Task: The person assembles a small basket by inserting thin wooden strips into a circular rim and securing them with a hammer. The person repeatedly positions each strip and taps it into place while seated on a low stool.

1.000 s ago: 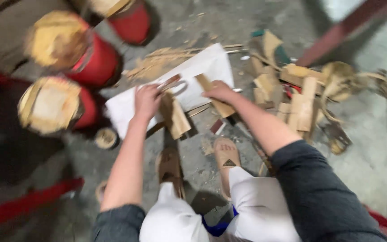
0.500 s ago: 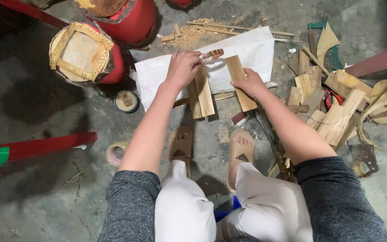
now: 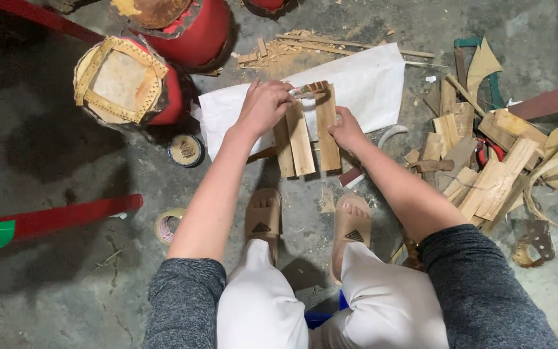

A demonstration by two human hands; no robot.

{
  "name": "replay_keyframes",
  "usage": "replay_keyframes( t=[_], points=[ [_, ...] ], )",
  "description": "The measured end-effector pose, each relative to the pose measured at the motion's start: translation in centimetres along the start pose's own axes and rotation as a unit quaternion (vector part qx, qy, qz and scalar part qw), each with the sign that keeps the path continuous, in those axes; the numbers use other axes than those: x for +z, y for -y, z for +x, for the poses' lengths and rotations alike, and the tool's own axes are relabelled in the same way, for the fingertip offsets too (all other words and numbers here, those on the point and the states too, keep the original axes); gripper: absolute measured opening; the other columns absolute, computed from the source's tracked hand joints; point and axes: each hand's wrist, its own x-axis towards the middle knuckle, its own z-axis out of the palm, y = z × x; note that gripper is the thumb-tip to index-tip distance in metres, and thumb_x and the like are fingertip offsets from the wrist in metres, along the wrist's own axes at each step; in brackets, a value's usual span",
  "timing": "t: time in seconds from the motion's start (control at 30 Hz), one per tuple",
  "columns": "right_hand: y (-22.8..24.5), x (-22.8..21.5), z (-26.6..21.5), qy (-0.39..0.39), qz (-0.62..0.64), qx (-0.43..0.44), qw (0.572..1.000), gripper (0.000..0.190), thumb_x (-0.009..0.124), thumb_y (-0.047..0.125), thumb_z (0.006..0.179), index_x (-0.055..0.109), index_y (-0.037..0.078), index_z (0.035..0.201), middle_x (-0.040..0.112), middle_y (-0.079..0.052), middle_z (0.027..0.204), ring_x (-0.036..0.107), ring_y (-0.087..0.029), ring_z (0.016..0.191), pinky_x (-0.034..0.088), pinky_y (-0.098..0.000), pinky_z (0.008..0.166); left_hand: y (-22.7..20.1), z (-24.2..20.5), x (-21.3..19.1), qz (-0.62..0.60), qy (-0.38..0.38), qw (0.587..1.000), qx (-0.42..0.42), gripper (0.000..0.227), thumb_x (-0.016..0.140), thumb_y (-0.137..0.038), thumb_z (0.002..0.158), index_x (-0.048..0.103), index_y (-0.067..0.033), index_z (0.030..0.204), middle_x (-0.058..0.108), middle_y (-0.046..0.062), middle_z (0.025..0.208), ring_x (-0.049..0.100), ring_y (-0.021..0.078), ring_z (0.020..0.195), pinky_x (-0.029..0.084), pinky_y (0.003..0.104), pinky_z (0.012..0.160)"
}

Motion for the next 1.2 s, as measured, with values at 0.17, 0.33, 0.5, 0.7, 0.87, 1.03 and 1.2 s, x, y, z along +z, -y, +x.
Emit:
replay_keyframes(
  t=[0.17,0.33,0.5,0.7,0.87,1.03,1.2],
  points=[
    [-1.0,0.4,1.1,-0.047,0.004,0.026,0.999,0.059,0.064,0.009,0.097,0.042,0.001,0.151,0.068,-0.027,0.115,0.069,-0.035,0.106,0.059,-0.0467,0.083,0.2,-0.1,-0.1,-0.012,0.000,1.000,-0.005,0.010,0.073,-0.025,0.094,0.079,-0.0259,0.102,0.072,-0.003,0.128,0.059,0.0237,0.131,0.031,0.066,0.116],
    [3.1,1.6,-1.0,-0.002,-0.030,0.037,0.999,0.059,0.066,0.008,0.092,0.050,0.009,0.148,0.070,-0.022,0.108,0.070,-0.031,0.103,0.059,-0.0446,0.086,0.2,0.0,-0.5,-0.036,-0.002,0.999,-0.014,0.010,0.072,-0.022,0.093,0.079,-0.0250,0.101,0.073,-0.002,0.126,0.059,0.0239,0.130,0.030,0.066,0.116],
    [2.5,1.8,-0.2,0.009,-0.022,0.036,0.999,0.059,0.065,0.009,0.094,0.048,0.009,0.151,0.068,-0.023,0.112,0.068,-0.032,0.107,0.056,-0.0465,0.091,0.8,0.2,-0.4,-0.035,0.009,0.999,-0.013,0.011,0.072,-0.021,0.092,0.079,-0.0247,0.100,0.073,-0.002,0.125,0.059,0.0250,0.129,0.030,0.067,0.116],
    [3.8,1.5,-0.7,0.015,-0.066,0.023,0.997,0.070,0.065,0.009,0.094,0.037,0.013,0.158,0.066,-0.024,0.125,0.064,-0.034,0.120,0.051,-0.0469,0.103,0.5,0.9,-0.4,-0.023,0.026,0.999,-0.017,0.010,0.071,-0.020,0.091,0.078,-0.0244,0.096,0.074,-0.003,0.125,0.061,0.0248,0.127,0.026,0.068,0.118],
    [6.1,1.9,-2.6,0.026,-0.086,0.011,0.996,0.076,0.065,0.007,0.093,0.031,0.004,0.161,0.040,-0.025,0.160,0.048,-0.042,0.141,0.036,-0.0508,0.120,1.1,1.5,0.2,-0.004,0.036,0.999,-0.015,0.009,0.070,-0.021,0.092,0.078,-0.0243,0.095,0.073,-0.003,0.127,0.060,0.0236,0.129,0.023,0.067,0.119],
    [5.1,2.0,-2.2,0.032,-0.122,-0.002,0.992,0.079,0.067,0.011,0.093,0.030,0.006,0.162,0.037,-0.020,0.163,0.044,-0.038,0.144,0.037,-0.0481,0.120,0.6,1.4,-0.1,-0.011,0.017,1.000,-0.010,0.010,0.070,-0.021,0.093,0.078,-0.0237,0.099,0.073,-0.002,0.127,0.061,0.0249,0.127,0.024,0.069,0.118],
    [6.8,1.1,-3.1,0.026,-0.128,-0.002,0.991,0.082,0.071,0.014,0.093,0.029,0.005,0.163,0.036,-0.019,0.164,0.048,-0.036,0.142,0.040,-0.0462,0.118,0.0,1.1,-0.7,-0.037,0.005,0.999,-0.017,0.011,0.070,-0.022,0.094,0.078,-0.0228,0.101,0.072,-0.001,0.128,0.060,0.0262,0.128,0.025,0.070,0.117]
  ],
)
